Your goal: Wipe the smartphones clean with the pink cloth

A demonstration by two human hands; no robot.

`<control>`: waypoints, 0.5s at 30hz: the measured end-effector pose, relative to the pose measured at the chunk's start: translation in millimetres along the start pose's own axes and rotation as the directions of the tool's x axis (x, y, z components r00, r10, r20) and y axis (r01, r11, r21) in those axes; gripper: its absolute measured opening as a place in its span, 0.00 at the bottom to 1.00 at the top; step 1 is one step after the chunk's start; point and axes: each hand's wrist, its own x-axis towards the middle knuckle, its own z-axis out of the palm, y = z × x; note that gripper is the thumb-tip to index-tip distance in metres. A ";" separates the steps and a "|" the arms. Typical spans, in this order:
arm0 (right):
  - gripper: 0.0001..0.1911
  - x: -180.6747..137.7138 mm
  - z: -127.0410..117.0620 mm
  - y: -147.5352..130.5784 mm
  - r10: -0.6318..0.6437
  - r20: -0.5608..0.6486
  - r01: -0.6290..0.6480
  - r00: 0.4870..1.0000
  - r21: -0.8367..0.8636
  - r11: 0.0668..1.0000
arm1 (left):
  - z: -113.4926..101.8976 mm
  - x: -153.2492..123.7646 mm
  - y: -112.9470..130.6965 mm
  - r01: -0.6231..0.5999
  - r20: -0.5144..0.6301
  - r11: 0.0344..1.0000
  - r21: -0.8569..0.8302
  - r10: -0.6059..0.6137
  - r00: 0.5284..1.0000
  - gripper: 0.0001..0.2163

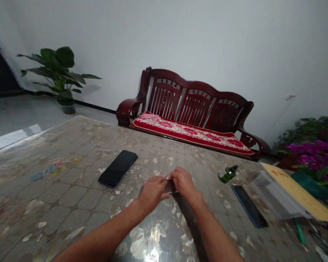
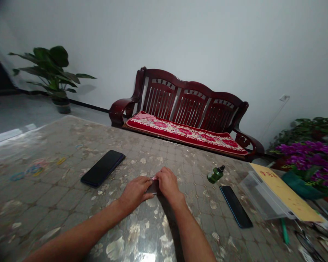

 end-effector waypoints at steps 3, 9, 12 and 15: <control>0.16 -4.7 4.7 -10.6 -0.014 0.008 0.014 1.000 0.023 1.000 | -0.9 -0.4 0.4 0.011 -0.002 1.000 -0.009 -0.011 1.000 0.18; 0.11 -8.6 -12.5 11.0 0.258 -0.048 -0.261 0.965 -0.060 0.964 | 0.4 -1.8 -0.6 0.001 -0.002 1.000 0.008 -0.001 1.000 0.14; 0.11 -5.4 -22.0 32.1 0.323 -0.058 -0.324 0.945 -0.003 0.946 | 2.3 -1.1 -1.4 0.009 -0.013 1.000 0.005 -0.009 1.000 0.13; 0.11 -3.1 -21.5 43.2 0.375 0.009 -0.374 0.927 0.098 0.922 | 2.9 -0.6 -1.8 0.005 -0.020 1.000 -0.003 -0.005 1.000 0.13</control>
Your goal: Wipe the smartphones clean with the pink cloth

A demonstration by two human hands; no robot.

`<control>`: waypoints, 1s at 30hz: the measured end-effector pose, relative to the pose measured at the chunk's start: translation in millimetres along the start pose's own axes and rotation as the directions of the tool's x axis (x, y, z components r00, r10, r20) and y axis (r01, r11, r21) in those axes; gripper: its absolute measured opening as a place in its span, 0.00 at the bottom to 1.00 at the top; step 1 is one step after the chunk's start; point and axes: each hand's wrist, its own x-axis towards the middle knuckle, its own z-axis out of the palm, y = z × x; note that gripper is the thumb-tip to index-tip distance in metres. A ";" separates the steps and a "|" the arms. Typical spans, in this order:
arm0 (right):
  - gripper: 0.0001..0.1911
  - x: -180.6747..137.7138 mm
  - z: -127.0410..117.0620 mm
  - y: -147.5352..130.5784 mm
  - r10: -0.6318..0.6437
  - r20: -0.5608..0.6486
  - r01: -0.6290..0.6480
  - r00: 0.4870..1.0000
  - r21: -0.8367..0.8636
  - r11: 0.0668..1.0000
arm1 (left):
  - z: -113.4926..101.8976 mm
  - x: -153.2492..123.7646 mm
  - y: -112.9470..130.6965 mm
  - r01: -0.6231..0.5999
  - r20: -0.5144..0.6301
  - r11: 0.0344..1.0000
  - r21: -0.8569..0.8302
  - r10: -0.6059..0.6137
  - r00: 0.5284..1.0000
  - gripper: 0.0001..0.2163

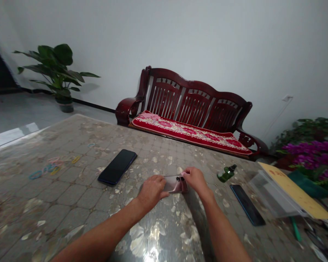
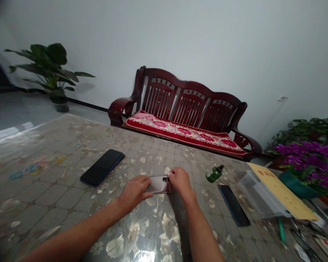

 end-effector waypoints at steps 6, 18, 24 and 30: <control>0.11 -1.3 9.6 -1.5 0.031 0.048 -0.036 0.998 0.100 0.994 | -1.3 -0.2 -0.2 -0.020 0.007 1.000 -0.004 0.020 1.000 0.15; 0.08 -7.4 6.5 -11.3 0.013 0.084 0.000 0.996 -0.155 0.988 | -3.5 0.4 1.4 -0.008 0.021 1.000 0.031 0.007 1.000 0.14; 0.10 -4.1 -0.3 -9.0 0.036 0.086 -0.022 0.996 -0.159 0.987 | -2.5 -0.1 1.2 -0.010 0.013 1.000 0.026 0.009 1.000 0.14; 0.12 -12.6 13.0 -9.6 -0.064 -0.002 0.064 0.998 -0.111 0.992 | -1.9 -0.2 1.0 -0.010 0.028 0.999 0.042 0.009 1.000 0.15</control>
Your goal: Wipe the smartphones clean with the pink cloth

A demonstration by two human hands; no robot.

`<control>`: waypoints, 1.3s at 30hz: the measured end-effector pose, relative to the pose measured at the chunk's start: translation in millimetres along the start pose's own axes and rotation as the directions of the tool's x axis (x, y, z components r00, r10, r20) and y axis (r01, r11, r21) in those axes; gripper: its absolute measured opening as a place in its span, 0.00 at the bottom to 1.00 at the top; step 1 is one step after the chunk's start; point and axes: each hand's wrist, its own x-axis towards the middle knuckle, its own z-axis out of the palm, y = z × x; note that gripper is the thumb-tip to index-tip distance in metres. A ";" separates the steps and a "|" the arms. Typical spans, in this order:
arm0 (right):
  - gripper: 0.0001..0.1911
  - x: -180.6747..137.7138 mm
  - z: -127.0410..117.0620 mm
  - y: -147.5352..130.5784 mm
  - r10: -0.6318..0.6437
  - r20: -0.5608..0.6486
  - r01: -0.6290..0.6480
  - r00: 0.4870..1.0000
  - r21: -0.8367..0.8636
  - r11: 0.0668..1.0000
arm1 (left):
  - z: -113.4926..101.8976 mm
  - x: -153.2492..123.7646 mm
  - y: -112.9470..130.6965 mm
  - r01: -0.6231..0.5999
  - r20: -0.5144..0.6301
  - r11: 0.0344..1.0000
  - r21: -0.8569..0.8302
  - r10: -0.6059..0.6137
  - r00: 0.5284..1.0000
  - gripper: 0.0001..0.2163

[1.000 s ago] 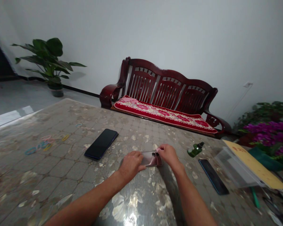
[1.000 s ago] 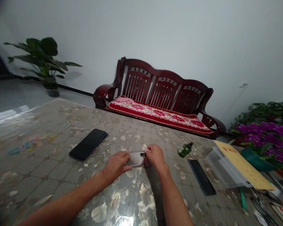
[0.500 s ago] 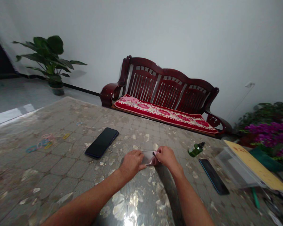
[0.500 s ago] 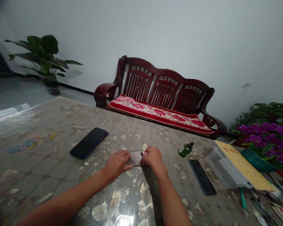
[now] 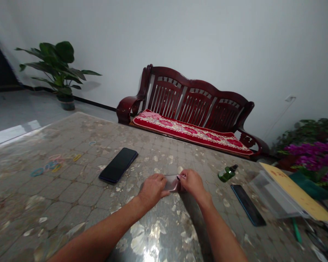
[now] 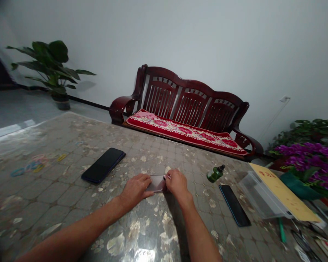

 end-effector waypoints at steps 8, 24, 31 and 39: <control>0.11 -4.4 -0.6 7.4 -0.075 0.023 0.076 0.997 -0.049 0.996 | 1.8 0.6 -0.5 0.000 -0.004 1.000 -0.002 0.000 1.000 0.16; 0.10 -5.5 5.5 29.2 -0.057 -0.067 0.058 0.996 0.011 0.998 | -9.9 2.3 2.4 -0.015 0.079 0.999 0.033 0.013 0.997 0.15; 0.12 -32.1 10.2 25.5 -0.258 -0.053 0.263 0.965 0.163 0.951 | -20.2 0.2 1.5 -0.087 0.123 0.993 0.075 0.078 0.989 0.11; 0.14 -43.0 10.4 27.9 -0.233 -0.069 0.242 0.970 0.177 0.954 | -22.6 -6.2 -12.9 -0.140 0.147 0.990 0.003 0.138 0.979 0.20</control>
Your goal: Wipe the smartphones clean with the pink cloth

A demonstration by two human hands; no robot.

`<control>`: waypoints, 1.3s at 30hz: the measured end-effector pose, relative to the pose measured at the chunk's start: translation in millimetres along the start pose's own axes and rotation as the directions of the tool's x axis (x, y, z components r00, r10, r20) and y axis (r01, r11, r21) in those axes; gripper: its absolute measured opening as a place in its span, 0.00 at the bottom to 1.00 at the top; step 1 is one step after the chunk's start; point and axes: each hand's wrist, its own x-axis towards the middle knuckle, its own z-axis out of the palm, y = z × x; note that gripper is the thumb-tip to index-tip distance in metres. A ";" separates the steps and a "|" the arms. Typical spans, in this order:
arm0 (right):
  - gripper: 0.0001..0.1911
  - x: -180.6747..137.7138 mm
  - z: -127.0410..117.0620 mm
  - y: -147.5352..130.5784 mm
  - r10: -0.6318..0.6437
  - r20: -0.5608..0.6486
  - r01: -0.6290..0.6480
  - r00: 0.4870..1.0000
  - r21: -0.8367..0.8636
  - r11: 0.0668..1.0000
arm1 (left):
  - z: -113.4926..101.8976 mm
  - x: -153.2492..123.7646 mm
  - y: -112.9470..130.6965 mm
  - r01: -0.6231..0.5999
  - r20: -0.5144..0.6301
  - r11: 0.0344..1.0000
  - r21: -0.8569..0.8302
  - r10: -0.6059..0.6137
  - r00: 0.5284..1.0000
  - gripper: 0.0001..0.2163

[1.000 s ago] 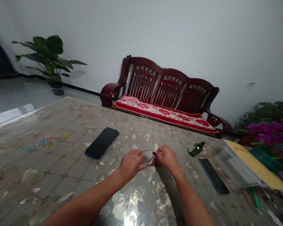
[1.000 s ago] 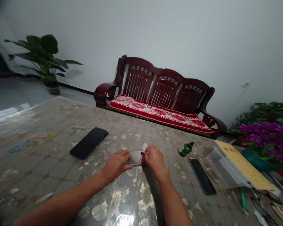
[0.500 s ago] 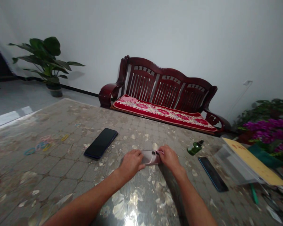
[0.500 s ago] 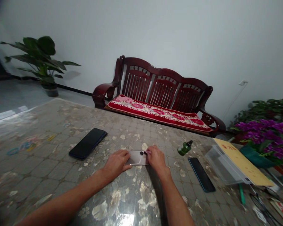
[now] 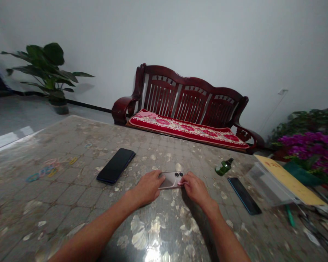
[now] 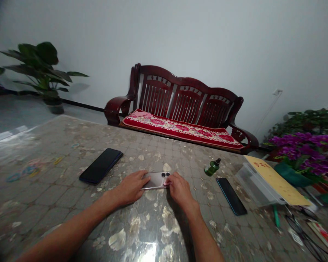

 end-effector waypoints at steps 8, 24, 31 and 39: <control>0.15 -0.7 10.7 -33.8 -0.161 0.009 0.160 0.987 0.044 0.986 | -4.5 4.3 -5.4 -0.081 0.101 0.995 0.058 0.075 0.992 0.24; 0.16 -6.1 11.5 -30.0 -0.101 -0.080 0.105 0.992 0.043 0.994 | -25.3 11.5 5.9 -0.138 0.188 0.982 0.129 0.112 0.976 0.25; 0.15 -11.1 8.1 -17.3 -0.020 -0.136 0.027 0.990 0.050 0.998 | -21.4 7.7 3.6 -0.152 0.163 0.979 0.139 0.128 0.978 0.26; 0.14 -11.9 8.5 -30.0 -0.046 -0.181 0.057 0.982 0.060 0.997 | -20.2 12.5 -1.4 -0.155 0.124 0.985 0.074 0.145 0.982 0.27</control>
